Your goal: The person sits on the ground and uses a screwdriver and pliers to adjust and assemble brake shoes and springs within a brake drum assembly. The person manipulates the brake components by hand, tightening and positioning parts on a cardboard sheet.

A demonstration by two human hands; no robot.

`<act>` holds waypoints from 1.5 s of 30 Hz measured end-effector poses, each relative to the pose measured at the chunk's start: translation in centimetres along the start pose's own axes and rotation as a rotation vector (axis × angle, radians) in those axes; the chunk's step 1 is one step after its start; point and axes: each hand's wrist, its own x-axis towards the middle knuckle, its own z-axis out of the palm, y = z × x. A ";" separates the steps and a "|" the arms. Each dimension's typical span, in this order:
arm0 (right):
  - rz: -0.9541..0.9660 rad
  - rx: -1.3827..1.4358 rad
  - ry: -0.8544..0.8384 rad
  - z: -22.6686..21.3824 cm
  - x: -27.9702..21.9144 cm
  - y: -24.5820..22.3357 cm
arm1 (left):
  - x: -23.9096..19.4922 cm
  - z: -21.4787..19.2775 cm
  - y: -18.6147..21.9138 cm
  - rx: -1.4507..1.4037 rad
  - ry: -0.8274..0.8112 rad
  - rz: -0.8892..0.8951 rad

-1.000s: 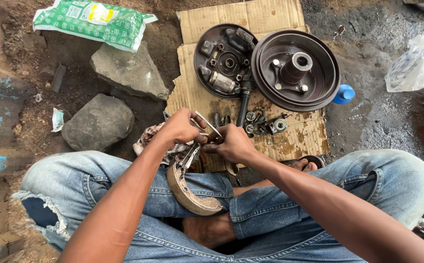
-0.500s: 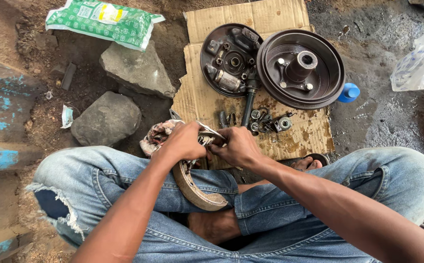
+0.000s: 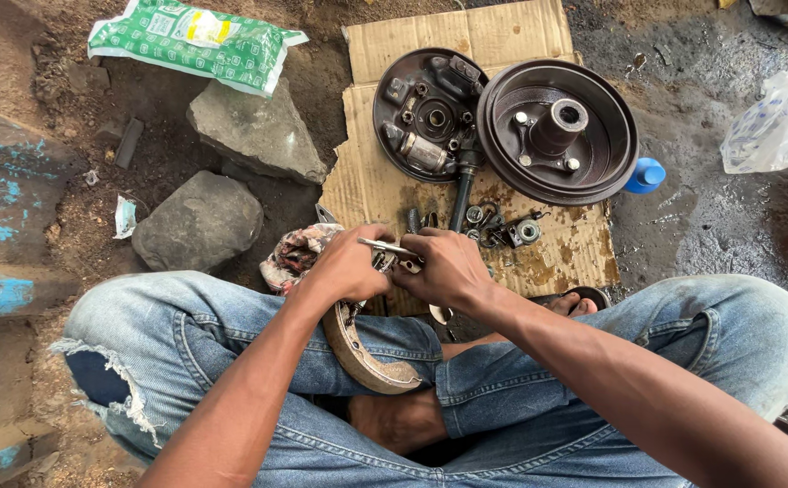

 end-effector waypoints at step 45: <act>0.148 0.081 -0.163 -6.6 -0.1 1.6 | -1.5 -1.1 1.4 -0.589 -0.151 -0.120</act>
